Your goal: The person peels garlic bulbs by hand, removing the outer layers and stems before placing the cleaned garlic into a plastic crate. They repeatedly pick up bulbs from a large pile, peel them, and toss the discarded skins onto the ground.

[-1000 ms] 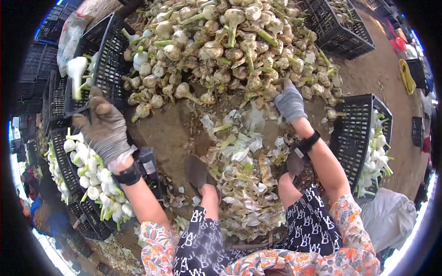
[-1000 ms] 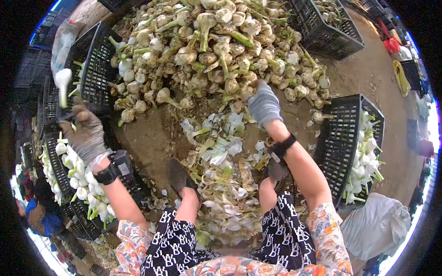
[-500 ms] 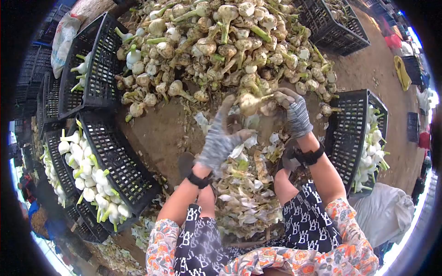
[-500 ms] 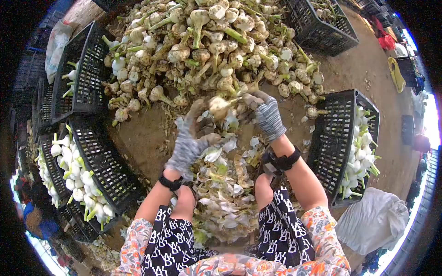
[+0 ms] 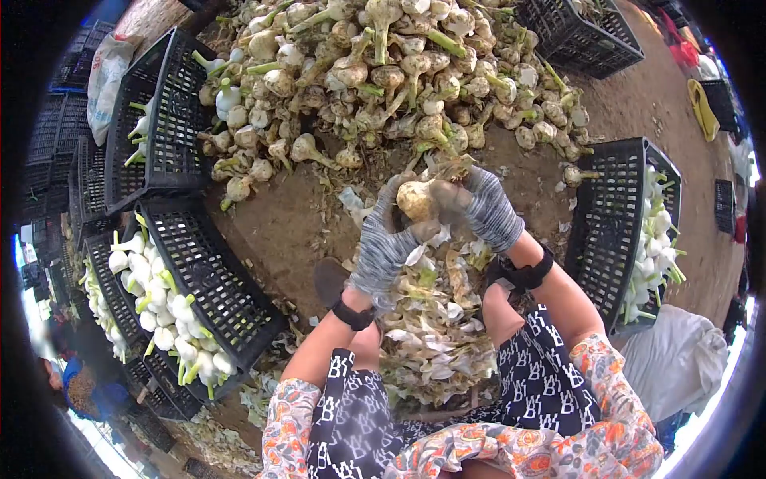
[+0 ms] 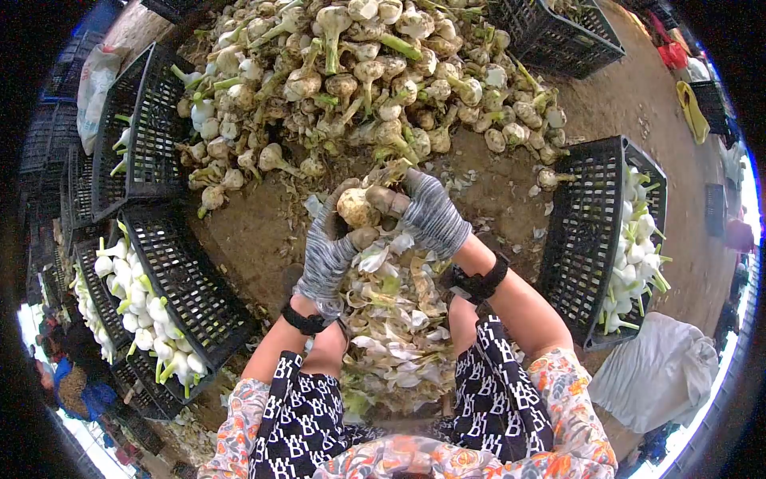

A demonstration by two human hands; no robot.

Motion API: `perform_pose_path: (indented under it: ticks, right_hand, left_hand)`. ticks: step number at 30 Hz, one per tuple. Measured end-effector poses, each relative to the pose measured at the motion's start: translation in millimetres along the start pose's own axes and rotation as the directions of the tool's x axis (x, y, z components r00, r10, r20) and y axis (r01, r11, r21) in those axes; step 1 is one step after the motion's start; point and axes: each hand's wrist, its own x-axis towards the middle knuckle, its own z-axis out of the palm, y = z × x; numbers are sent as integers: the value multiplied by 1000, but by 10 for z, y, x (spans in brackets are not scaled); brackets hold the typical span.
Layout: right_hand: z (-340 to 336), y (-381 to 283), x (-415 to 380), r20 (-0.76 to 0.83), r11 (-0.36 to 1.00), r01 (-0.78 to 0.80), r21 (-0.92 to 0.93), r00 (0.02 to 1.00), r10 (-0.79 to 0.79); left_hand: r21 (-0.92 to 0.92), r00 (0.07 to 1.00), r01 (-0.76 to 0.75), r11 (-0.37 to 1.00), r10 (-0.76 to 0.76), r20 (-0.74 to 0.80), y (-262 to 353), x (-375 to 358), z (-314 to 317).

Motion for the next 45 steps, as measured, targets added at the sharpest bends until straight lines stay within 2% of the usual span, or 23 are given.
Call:
perform_pose_path:
  ticks: [3, 7, 9, 12, 13, 16, 17, 20, 21, 22, 24, 25, 26, 28, 29, 32, 33, 36, 37, 40, 42, 44, 45]
  right_hand:
    - [-81, 83, 43, 100, 967, 230, -111, 971, -219]
    - [-95, -113, -2, 138, 997, 56, 56, 988, -63]
    - [-80, -167, -34, 172, 992, -50, 113, 985, 30]
    - [-32, -192, -49, 162, 999, -38, 9, 986, 36]
    - [0, -197, -47, 157, 989, 116, -94, 982, -101]
    - [63, -156, -55, 199, 957, 275, -94, 947, -253]
    - [31, -180, -70, 242, 954, 238, -181, 951, -191]
    - [74, -109, -149, 199, 931, 295, -217, 947, -254]
    - [80, -81, -170, 171, 996, 83, 9, 982, -84]
    - [74, -90, -147, 169, 999, -13, 34, 986, 7]
    - [40, -151, -100, 169, 975, -207, 82, 967, 192]
    - [56, -223, -83, 149, 943, -323, 75, 939, 310]
    - [81, -171, -81, 107, 966, -248, 70, 965, 239]
    - [146, -70, -122, 60, 993, -100, 66, 994, 96]
    - [177, -69, -153, 54, 997, -29, 69, 998, 25]
    - [223, -128, -127, 63, 980, 161, -114, 986, -155]
    - [179, -73, -94, 96, 947, 259, -188, 965, -244]
    - [195, -148, -107, 72, 934, 213, -286, 977, -201]
    - [191, -117, -100, 89, 907, 270, -324, 963, -255]
    - [186, -146, -133, 80, 975, 92, -203, 994, -78]
    - [204, -188, -159, 34, 989, 42, -139, 999, -38]
    - [156, -228, -127, 26, 999, -49, -21, 998, 50]
    - [149, -136, -96, -7, 997, -7, -83, 1000, 6]
  left_hand:
    - [18, 1000, 21, 1000, -22, 15, -3, -9, -56]
    - [-46, 999, 22, 999, -23, -32, -4, -33, -60]
    - [-105, 993, 114, 988, -116, -7, -29, -67, -118]
    - [-193, 980, 187, 963, -197, -32, 17, -48, -112]
    - [-223, 975, 199, 954, -216, -52, 59, -31, -95]
    - [-348, 847, 430, 833, -506, -164, 230, 28, -51]
    - [-376, 792, 607, 700, -573, 211, 183, 90, -302]
    - [-673, 785, 590, 445, -513, 348, 130, 38, -392]
    - [-587, 827, 526, 615, -530, 186, 65, 70, -428]
    - [-448, 846, 483, 752, -532, 19, -1, 103, -465]
    - [-113, 931, 213, 971, -236, -277, 333, -25, -96]
    - [254, 935, 29, 967, 63, -348, 313, -66, -113]
    - [451, 924, -104, 887, 253, -286, 285, -79, -87]
    - [752, 827, -335, 567, 560, -54, 263, -96, 25]
    - [762, 950, -105, 639, 290, -112, 397, -170, 113]
    - [515, 979, -36, 856, 133, -153, 284, -48, 85]
    - [507, 974, -44, 861, 150, -171, 269, -32, 105]
    - [597, 975, 113, 795, 29, -222, 145, 49, -32]
    - [647, 968, 94, 756, 83, -237, 109, 71, -42]
    - [502, 953, 102, 859, 60, -297, 63, 7, -28]
    - [561, 934, -27, 827, 221, -281, -63, -5, -113]
    - [279, 928, 105, 954, 7, -374, 151, 14, -49]
    - [269, 947, 81, 960, 10, -321, 124, 2, -112]
